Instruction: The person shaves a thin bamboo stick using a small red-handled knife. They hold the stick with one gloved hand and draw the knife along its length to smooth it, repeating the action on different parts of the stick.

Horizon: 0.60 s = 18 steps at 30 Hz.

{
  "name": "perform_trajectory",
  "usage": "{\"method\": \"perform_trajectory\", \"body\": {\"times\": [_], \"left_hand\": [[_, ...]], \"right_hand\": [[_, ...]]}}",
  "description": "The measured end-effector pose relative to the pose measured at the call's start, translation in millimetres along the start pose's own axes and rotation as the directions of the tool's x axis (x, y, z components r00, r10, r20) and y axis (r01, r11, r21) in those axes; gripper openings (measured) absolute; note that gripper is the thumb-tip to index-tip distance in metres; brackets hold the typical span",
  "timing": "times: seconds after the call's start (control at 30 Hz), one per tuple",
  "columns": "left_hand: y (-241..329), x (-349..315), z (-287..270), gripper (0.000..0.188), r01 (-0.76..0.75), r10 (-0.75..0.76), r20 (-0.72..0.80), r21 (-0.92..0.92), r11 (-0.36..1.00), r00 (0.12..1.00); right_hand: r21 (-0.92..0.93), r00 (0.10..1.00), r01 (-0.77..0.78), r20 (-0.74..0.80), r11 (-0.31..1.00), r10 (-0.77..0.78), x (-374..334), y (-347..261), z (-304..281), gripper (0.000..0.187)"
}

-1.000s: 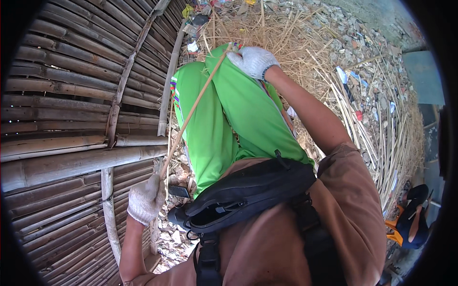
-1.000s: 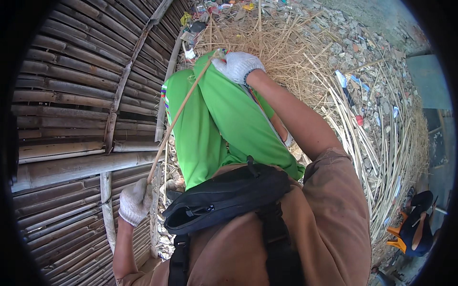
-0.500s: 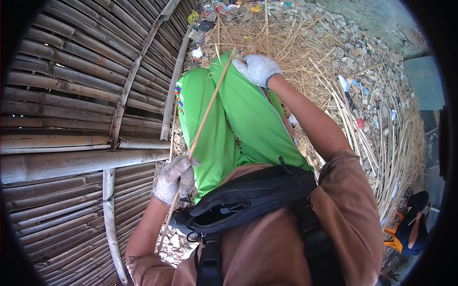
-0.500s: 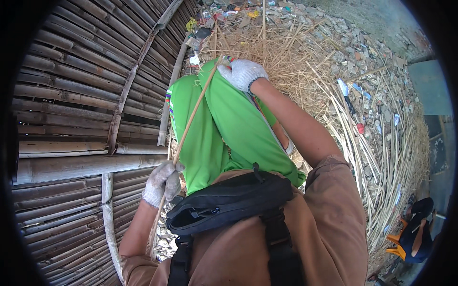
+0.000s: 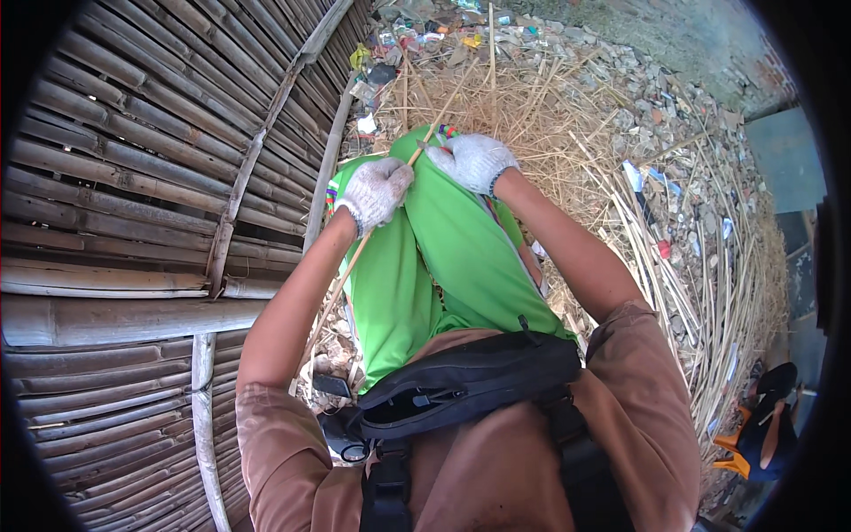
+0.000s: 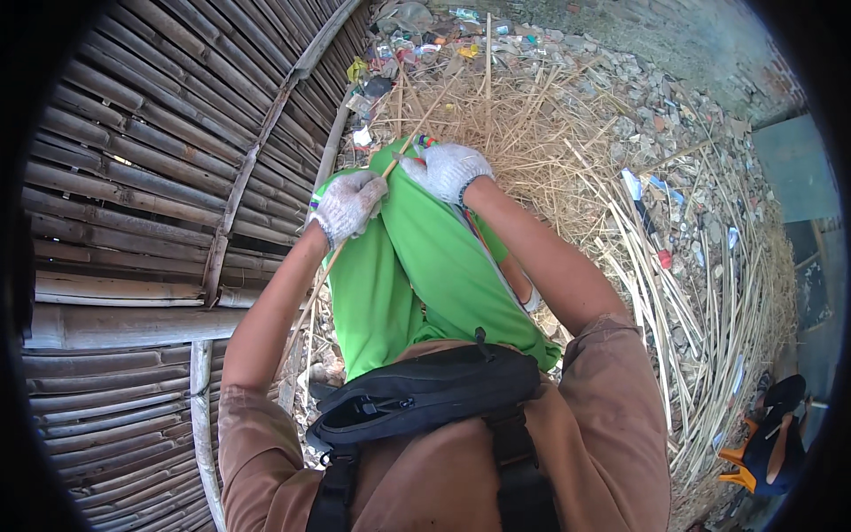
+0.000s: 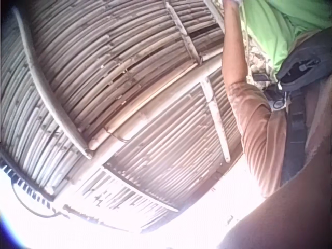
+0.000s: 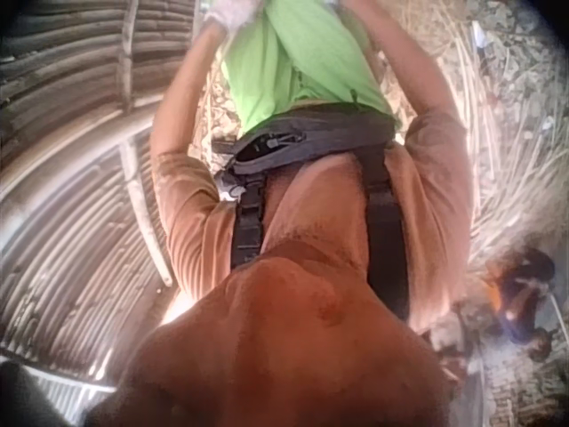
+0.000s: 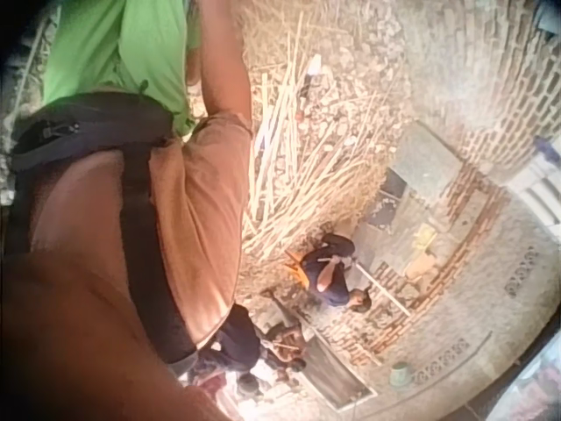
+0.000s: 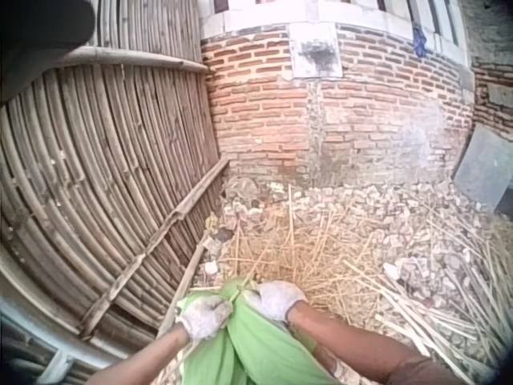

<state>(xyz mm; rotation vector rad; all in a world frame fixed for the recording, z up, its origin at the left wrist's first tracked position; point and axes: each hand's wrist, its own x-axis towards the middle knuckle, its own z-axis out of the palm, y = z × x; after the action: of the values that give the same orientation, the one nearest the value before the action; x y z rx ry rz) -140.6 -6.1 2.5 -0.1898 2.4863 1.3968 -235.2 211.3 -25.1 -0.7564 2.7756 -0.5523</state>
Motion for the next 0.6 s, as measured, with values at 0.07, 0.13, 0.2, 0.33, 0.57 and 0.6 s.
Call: {"method": "perform_trajectory", "body": {"times": [0.07, 0.13, 0.2, 0.33, 0.57, 0.6], "left_hand": [[3.5, 14.1, -1.7, 0.037, -0.029, 0.029, 0.009, 0.080, 0.996, 1.000], [6.6, 19.4, -1.5, 0.035, -0.035, 0.034, 0.021, 0.055, 0.998, 0.999], [12.4, 17.9, -1.6, 0.032, 0.018, -0.017, 0.045, -0.007, 1.000, 0.999], [13.7, 14.7, -3.1, 0.033, 0.021, -0.021, 0.043, -0.003, 1.000, 0.999], [3.6, -26.1, -8.8, 0.036, 0.058, -0.059, 0.048, 0.016, 0.998, 0.997], [1.3, -32.5, -10.7, 0.037, 0.047, -0.049, 0.041, 0.036, 0.998, 0.998]], "right_hand": [[-0.009, 1.000, 0.006, 0.008, 1.000, -0.006, -0.4, 2.2, -0.2, 0.067], [-0.013, 1.000, 0.018, 0.019, 1.000, -0.017, -1.2, 4.4, -1.1, 0.067], [0.000, 1.000, 0.000, 0.009, 1.000, 0.000, -4.7, 0.3, -6.1, 0.068], [-0.017, 0.999, -0.040, -0.012, 0.999, 0.039, -7.2, -4.8, -4.7, 0.070], [0.030, 0.998, -0.057, -0.022, 0.998, 0.058, -5.3, 0.6, -0.3, 0.073], [0.023, 0.998, -0.040, -0.057, 0.999, 0.041, -5.8, -0.4, 2.2, 0.073]]}}
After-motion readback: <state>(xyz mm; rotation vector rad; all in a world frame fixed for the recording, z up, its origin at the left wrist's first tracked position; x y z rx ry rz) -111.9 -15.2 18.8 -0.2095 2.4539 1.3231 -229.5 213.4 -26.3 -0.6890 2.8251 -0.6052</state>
